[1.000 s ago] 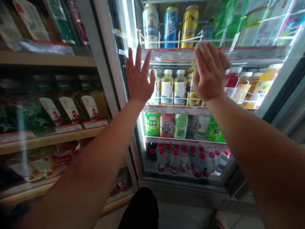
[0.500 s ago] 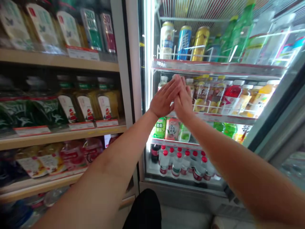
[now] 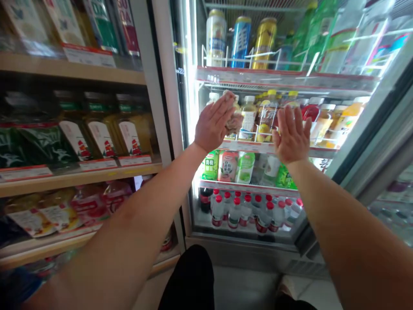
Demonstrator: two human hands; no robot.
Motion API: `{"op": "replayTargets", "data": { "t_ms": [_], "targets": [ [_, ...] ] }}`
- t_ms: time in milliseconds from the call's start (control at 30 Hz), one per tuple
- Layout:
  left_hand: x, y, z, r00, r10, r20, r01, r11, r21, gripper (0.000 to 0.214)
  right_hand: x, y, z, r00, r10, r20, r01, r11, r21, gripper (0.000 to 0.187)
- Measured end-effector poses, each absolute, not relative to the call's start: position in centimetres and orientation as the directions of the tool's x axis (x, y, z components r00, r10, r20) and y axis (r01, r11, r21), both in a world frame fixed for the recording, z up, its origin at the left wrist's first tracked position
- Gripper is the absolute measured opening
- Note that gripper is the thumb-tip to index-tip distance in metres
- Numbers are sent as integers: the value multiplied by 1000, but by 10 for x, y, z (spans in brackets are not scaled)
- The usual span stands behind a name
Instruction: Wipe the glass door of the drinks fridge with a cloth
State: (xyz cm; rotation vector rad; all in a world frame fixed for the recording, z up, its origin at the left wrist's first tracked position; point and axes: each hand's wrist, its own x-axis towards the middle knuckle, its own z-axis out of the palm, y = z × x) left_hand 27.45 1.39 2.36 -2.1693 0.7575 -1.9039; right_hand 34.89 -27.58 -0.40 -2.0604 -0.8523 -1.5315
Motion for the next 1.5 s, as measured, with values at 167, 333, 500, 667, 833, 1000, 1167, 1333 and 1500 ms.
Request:
{"op": "replayTargets", "data": {
  "t_ms": [167, 333, 500, 667, 833, 1000, 1167, 1333, 1500],
  "targets": [
    [258, -15, -9, 91, -332, 939, -292, -910, -293, 49, 340, -265, -11, 162, 245, 956, 508, -851, 132, 66],
    [261, -45, -12, 85, -179, 980, -297, -943, -147, 47, 339, -265, -12, 108, 261, 959, 505, -846, 173, 59],
    [271, -37, 18, 67, -155, 986, -294, -947, -129, 55, 344, -264, -12, 123, 258, 958, 483, -859, 170, 59],
    [264, -27, -3, 93, -346, 934, -203, -925, -323, 54, 345, -259, -12, 85, 248, 965, 470, -864, 180, 59],
    [263, -13, -30, 156, -709, 687, -229, -703, -673, 54, 344, -254, -13, 47, 243, 969, 440, -876, 198, 57],
    [264, 21, 31, -40, -592, 805, -137, -795, -591, 59, 344, -252, -12, 18, 234, 972, 427, -881, 205, 55],
    [259, 27, 43, -54, -363, 930, -125, -922, -367, 67, 344, -252, -12, 9, 227, 974, 427, -881, 201, 54],
    [256, 26, 44, 77, -724, 685, -300, -672, -677, 41, 343, -251, -12, -5, 226, 974, 431, -878, 205, 53],
    [258, 36, 92, -60, -469, 881, -222, -854, -470, 48, 343, -251, -12, -8, 226, 974, 430, -879, 207, 53]
  ]
}}
